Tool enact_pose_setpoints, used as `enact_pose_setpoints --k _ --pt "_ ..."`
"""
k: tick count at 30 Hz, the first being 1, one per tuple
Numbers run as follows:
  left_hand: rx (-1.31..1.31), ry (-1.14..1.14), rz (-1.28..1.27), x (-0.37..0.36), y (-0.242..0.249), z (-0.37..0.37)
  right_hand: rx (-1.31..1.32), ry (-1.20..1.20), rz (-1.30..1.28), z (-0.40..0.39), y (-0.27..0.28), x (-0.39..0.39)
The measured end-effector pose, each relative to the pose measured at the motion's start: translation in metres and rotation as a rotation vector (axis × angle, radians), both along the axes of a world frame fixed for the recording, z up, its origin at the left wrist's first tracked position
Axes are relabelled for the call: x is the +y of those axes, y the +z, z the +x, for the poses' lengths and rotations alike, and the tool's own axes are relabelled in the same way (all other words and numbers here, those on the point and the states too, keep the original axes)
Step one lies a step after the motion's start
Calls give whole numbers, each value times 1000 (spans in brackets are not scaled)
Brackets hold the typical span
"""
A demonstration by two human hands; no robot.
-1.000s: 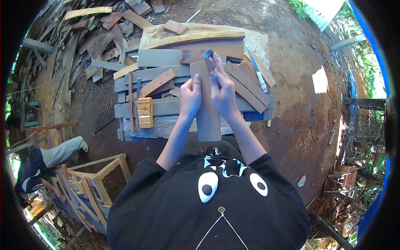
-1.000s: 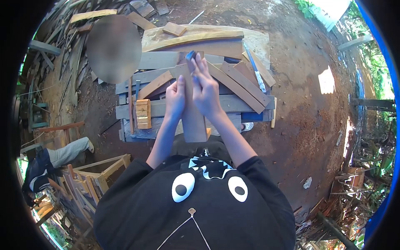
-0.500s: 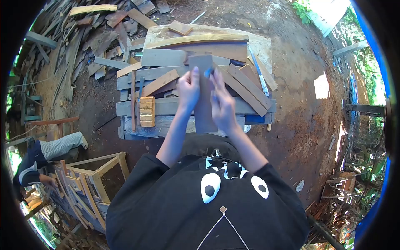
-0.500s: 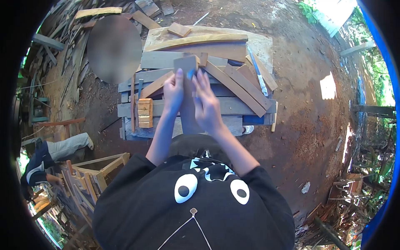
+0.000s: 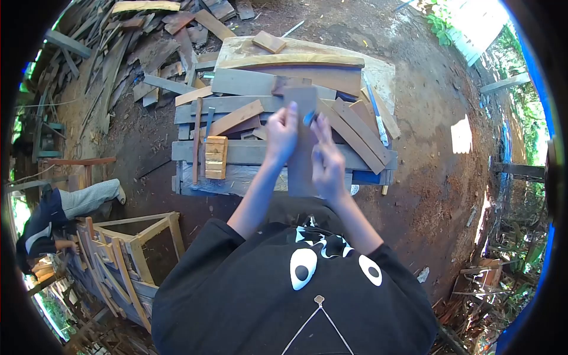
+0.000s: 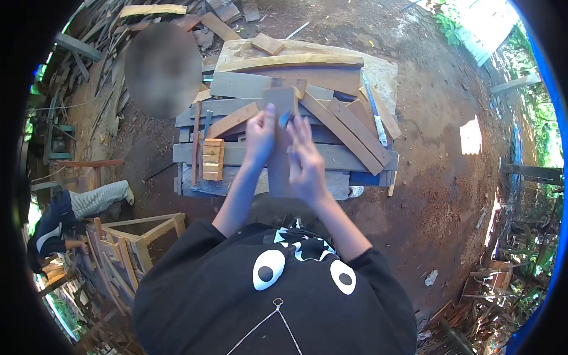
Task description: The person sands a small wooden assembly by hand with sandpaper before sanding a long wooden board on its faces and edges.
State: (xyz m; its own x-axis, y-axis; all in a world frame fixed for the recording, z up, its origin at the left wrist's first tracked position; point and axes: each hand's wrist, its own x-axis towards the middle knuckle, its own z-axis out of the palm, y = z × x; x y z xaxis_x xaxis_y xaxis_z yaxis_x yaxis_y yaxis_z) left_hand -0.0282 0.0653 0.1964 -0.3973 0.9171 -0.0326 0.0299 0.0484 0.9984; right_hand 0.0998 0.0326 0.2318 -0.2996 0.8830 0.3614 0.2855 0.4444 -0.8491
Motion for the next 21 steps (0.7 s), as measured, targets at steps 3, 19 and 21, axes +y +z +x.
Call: enact_pose_setpoints --k 3,19,21 --pt "-178 -140 -5 -21 11 30 69 -128 7 2 16 32" --pt "-241 -213 17 -25 15 38 106 -104 -107 19 19 31" --pt "-183 -129 19 -20 13 28 122 -37 -91 18 17 14"
